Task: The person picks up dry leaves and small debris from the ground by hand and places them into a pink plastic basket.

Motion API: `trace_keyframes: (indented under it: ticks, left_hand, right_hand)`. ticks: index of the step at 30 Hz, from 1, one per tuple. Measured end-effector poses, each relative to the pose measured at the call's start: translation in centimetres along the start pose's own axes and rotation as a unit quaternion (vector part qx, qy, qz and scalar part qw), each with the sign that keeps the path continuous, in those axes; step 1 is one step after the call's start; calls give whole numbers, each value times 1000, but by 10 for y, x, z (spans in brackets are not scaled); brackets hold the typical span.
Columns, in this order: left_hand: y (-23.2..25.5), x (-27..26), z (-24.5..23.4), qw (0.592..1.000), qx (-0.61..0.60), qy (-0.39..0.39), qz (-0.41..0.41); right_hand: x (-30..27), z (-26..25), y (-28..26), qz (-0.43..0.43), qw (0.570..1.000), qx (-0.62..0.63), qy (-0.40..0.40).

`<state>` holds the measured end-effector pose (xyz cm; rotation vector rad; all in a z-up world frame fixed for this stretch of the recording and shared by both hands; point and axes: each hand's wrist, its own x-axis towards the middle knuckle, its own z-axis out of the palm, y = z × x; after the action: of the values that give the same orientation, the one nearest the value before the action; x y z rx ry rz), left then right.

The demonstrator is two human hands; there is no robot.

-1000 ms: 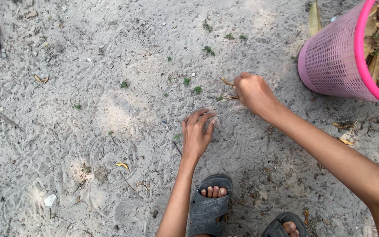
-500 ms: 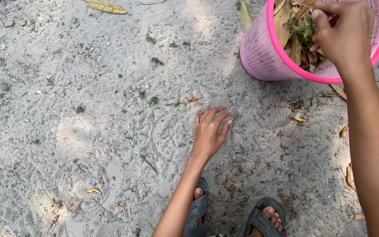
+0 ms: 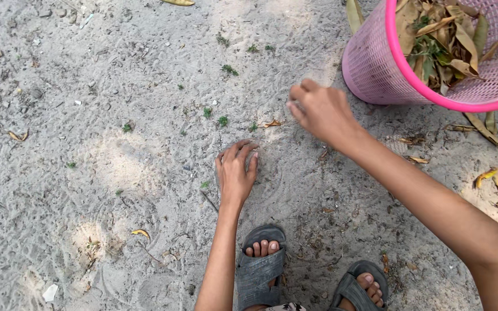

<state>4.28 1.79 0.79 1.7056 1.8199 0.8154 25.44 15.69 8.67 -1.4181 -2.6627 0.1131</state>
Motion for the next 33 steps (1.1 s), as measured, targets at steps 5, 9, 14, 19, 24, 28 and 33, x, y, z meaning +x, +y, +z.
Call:
trace_keyframes:
  ticks: [5,9,14,19,24,28,33]
  left_hand:
    - [-26,-11,-12,999,12,16,-27]
    - [-35,-13,-13,999,11,19,-38]
    - [-39,-13,-21,999,8,8,-53]
    - [-55,-18,-24,997,42,23,-60]
    - [-86,-33,-31,992,86,41,-86]
    - [-95,-55,-43,987,105,41,-112]
    - [-99,-75,-46,980,144,29,-131]
  right_hand:
    - [6,91,-24,-91,992,-7,-91]
    - [22,142,-33,-109,981,-52,-151]
    - [38,168,-42,-133,972,-100,-164]
    - [38,187,-34,-120,968,-125,-183]
    - [40,177,-36,-114,975,-103,-160]
    - [43,127,-45,-100,990,-7,-99]
    - [42,88,-55,-47,994,74,-63]
